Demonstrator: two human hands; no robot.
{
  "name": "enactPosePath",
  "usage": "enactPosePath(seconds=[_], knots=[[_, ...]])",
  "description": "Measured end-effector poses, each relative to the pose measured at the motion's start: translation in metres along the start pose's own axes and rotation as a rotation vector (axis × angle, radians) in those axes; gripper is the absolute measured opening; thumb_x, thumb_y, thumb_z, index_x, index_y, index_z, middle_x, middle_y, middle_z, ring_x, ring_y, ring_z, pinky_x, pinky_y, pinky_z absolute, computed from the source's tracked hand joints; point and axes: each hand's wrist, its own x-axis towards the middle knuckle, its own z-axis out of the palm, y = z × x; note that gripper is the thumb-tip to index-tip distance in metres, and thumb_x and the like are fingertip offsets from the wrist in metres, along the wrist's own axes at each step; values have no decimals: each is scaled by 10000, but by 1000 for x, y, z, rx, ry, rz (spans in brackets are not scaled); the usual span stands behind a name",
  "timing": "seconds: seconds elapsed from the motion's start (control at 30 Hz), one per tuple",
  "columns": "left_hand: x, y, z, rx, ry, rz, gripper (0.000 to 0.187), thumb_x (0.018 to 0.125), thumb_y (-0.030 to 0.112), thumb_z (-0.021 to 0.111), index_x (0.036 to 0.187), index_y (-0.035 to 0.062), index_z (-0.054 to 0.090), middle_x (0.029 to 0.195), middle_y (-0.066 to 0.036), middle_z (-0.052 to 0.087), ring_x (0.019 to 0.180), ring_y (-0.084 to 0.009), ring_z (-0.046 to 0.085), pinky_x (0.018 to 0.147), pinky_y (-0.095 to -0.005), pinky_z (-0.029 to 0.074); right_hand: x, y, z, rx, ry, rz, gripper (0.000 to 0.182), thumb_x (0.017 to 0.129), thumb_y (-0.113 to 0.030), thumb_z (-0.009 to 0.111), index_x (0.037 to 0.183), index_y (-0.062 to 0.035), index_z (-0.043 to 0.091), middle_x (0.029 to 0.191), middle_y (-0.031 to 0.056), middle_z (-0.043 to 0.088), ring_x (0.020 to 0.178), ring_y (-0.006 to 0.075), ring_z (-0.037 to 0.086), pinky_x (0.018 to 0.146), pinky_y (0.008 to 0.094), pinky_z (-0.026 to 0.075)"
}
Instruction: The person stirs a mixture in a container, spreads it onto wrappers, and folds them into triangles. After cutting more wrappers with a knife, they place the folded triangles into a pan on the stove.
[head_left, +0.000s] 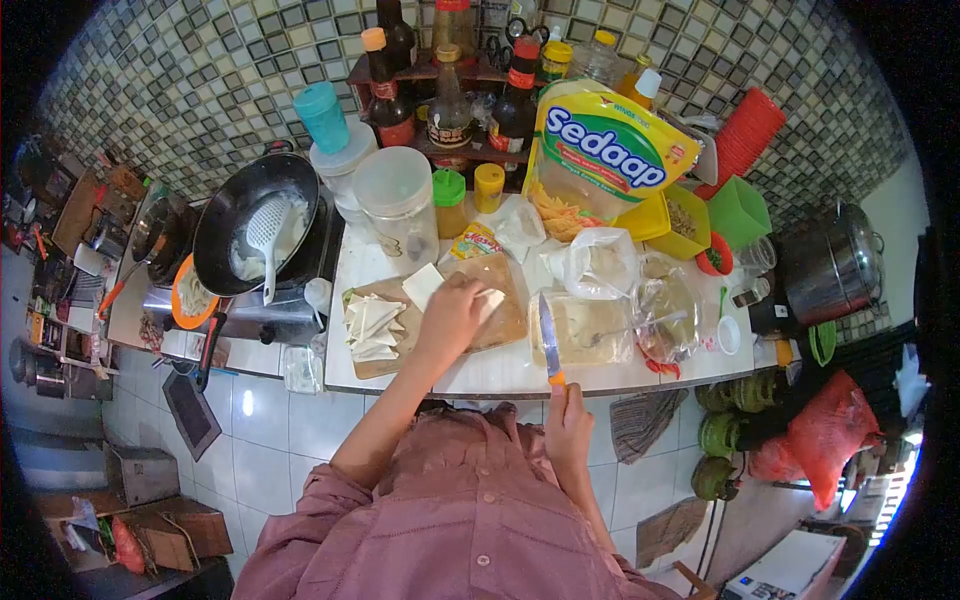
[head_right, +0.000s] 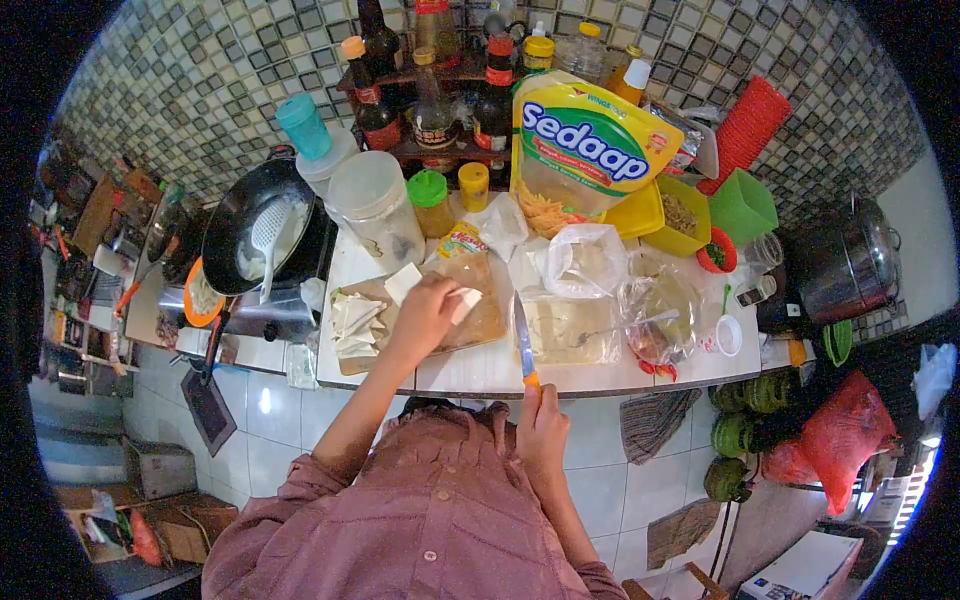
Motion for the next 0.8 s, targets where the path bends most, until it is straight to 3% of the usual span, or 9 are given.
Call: enactPosePath(seconds=[0.1, 0.2, 0.27, 0.37, 0.43, 0.5, 0.63, 0.73, 0.8], knots=[[0, -9, -24, -13, 96, -46, 194, 756, 64, 562, 940, 20, 599, 908, -161, 583, 835, -358, 546, 734, -406, 443, 1, -3, 0, 44, -11, 6, 263, 929, -251, 422, 807, -19, 437, 549, 190, 474, 484, 363, 510, 431, 390, 373], [2, -23, -44, 189, 230, -40, 171, 768, 58, 555, 929, 26, 603, 897, -151, 592, 832, -348, 560, 728, -393, 450, 3, -7, 3, 40, -28, -15, 263, 927, -251, 431, 812, -15, 447, 545, 184, 466, 476, 353, 503, 432, 380, 369], [-1, -23, -64, 235, 503, 88, 146, 779, 59, 553, 913, 25, 600, 866, -141, 590, 802, -320, 571, 720, -367, 451, 3, -10, 5, 47, -49, -18, 258, 927, -247, 432, 815, -15, 448, 546, 185, 465, 477, 354, 503, 432, 379, 367], [-31, -33, -105, 44, 567, 73, 113, 828, 78, 532, 897, 8, 587, 814, -112, 598, 752, -239, 580, 678, -312, 442, 3, -13, 7, 58, -70, -27, 252, 926, -241, 433, 817, -15, 449, 546, 186, 463, 477, 354, 501, 433, 380, 365], [-55, -29, -131, -184, 688, -258, 124, 841, 114, 532, 824, 1, 578, 773, -73, 596, 690, -192, 576, 640, -297, 433, 4, -13, 9, 63, -86, -42, 250, 926, -239, 432, 817, -15, 449, 546, 186, 463, 477, 354, 499, 434, 382, 365], [-83, -65, -153, -32, 751, -346, 166, 858, 120, 524, 773, -11, 581, 764, -71, 604, 687, -146, 580, 618, -277, 425, 4, -13, 11, 80, -96, -21, 244, 924, -233, 433, 815, -15, 449, 546, 182, 458, 472, 347, 491, 442, 381, 365], [-141, -134, -163, 131, 773, -510, 150, 839, 93, 534, 748, -11, 594, 750, -97, 614, 705, -185, 586, 636, -290, 436, 6, -11, 17, 90, -142, 3, 242, 923, -230, 435, 812, -16, 449, 545, 178, 453, 472, 337, 487, 451, 377, 368], [-194, -200, -131, 284, 564, -508, 98, 788, 84, 581, 777, -5, 620, 788, -132, 626, 740, -257, 592, 667, -331, 454, 9, -15, 20, 72, -141, -31, 238, 922, -223, 438, 809, -14, 450, 548, 174, 450, 470, 328, 481, 454, 371, 368], [-217, -227, -104, 317, 448, -505, 85, 761, 91, 610, 785, 14, 637, 829, -140, 629, 789, -284, 587, 719, -367, 450, 11, -18, 23, 88, -142, -57, 248, 926, -213, 430, 804, 0, 465, 543, 130, 433, 471, 174, 377, 451, 330, 342]])
